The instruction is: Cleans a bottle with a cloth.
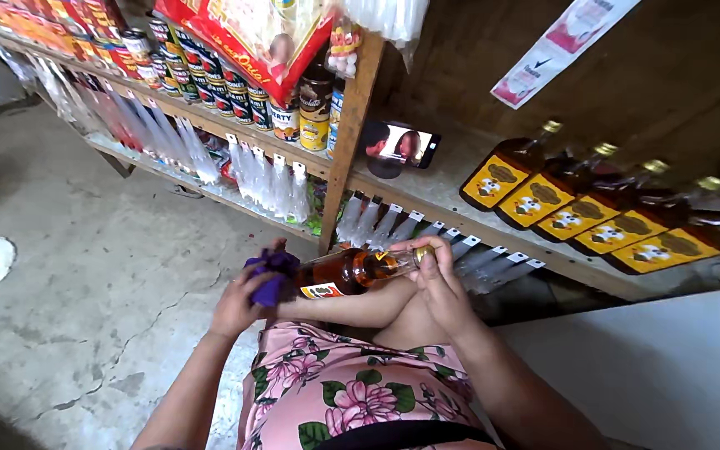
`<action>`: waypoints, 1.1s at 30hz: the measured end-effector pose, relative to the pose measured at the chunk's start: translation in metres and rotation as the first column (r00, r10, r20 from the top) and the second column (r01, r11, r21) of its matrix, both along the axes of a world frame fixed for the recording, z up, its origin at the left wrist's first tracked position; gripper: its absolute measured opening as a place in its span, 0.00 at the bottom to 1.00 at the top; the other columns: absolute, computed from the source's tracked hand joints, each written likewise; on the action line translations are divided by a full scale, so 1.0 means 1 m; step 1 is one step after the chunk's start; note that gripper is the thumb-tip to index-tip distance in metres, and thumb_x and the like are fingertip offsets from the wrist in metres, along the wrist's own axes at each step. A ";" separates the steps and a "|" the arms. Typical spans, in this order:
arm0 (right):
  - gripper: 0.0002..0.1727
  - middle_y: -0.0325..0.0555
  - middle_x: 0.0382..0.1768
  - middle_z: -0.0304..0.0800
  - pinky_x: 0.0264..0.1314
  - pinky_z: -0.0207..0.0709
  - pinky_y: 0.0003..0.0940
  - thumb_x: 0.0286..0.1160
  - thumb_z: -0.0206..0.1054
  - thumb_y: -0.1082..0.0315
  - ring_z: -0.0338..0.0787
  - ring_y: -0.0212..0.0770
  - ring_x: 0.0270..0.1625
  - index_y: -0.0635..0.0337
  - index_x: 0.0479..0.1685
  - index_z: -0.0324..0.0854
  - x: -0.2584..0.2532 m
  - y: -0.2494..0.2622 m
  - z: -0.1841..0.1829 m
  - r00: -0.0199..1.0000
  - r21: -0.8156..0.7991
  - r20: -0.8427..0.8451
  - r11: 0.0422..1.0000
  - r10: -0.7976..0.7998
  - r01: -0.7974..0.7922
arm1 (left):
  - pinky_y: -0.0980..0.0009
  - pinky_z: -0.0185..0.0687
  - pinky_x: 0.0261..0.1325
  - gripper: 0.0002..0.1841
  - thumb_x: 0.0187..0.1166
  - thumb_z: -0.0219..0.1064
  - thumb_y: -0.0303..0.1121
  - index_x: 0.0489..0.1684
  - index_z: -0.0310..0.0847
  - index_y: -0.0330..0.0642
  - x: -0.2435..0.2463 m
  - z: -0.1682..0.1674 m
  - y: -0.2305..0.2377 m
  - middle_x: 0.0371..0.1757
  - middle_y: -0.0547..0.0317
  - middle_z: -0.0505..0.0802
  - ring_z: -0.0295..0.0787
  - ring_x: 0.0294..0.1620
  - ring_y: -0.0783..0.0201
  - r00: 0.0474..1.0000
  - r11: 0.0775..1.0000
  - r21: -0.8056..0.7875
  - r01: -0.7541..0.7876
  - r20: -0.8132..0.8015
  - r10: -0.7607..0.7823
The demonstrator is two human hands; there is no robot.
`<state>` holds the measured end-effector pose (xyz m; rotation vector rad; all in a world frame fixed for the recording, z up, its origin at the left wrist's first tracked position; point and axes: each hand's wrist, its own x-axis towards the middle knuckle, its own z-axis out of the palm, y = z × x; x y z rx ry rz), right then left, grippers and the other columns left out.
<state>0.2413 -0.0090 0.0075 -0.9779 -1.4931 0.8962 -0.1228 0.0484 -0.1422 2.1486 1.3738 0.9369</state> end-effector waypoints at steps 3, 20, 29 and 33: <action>0.23 0.40 0.65 0.85 0.72 0.82 0.43 0.92 0.45 0.43 0.86 0.40 0.68 0.48 0.69 0.67 -0.003 -0.001 0.002 1.000 0.021 0.012 1.000 0.014 -0.014 | 0.43 0.76 0.73 0.25 0.77 0.64 0.33 0.76 0.76 0.38 0.011 0.038 0.004 0.74 0.39 0.83 0.81 0.73 0.47 0.930 0.967 -0.144 -0.210 0.277 0.243; 0.25 0.39 0.60 0.79 0.73 0.74 0.21 0.95 0.44 0.51 0.78 0.18 0.66 0.66 0.65 0.69 -0.022 -0.023 0.011 0.986 0.215 0.163 0.974 0.041 -0.076 | 0.52 0.63 0.86 0.21 0.85 0.61 0.45 0.76 0.73 0.64 0.161 0.099 -0.048 0.81 0.55 0.77 0.71 0.84 0.55 0.920 0.730 0.648 0.215 0.116 -0.374; 0.23 0.43 0.63 0.80 0.74 0.75 0.29 0.95 0.45 0.51 0.79 0.27 0.70 0.64 0.66 0.69 -0.021 -0.018 0.007 0.985 0.202 0.164 0.976 0.052 -0.085 | 0.56 0.67 0.81 0.15 0.87 0.59 0.45 0.68 0.78 0.64 0.137 0.090 -0.039 0.75 0.56 0.81 0.75 0.78 0.53 0.956 0.654 0.719 0.233 -0.047 -0.289; 0.24 0.45 0.65 0.83 0.72 0.79 0.34 0.94 0.44 0.48 0.82 0.32 0.71 0.60 0.66 0.69 -0.021 -0.018 0.009 0.982 0.181 0.183 0.980 0.045 -0.079 | 0.56 0.67 0.80 0.12 0.86 0.58 0.44 0.63 0.80 0.62 0.131 0.083 -0.040 0.70 0.56 0.83 0.77 0.75 0.54 0.967 0.657 0.727 0.202 -0.041 -0.252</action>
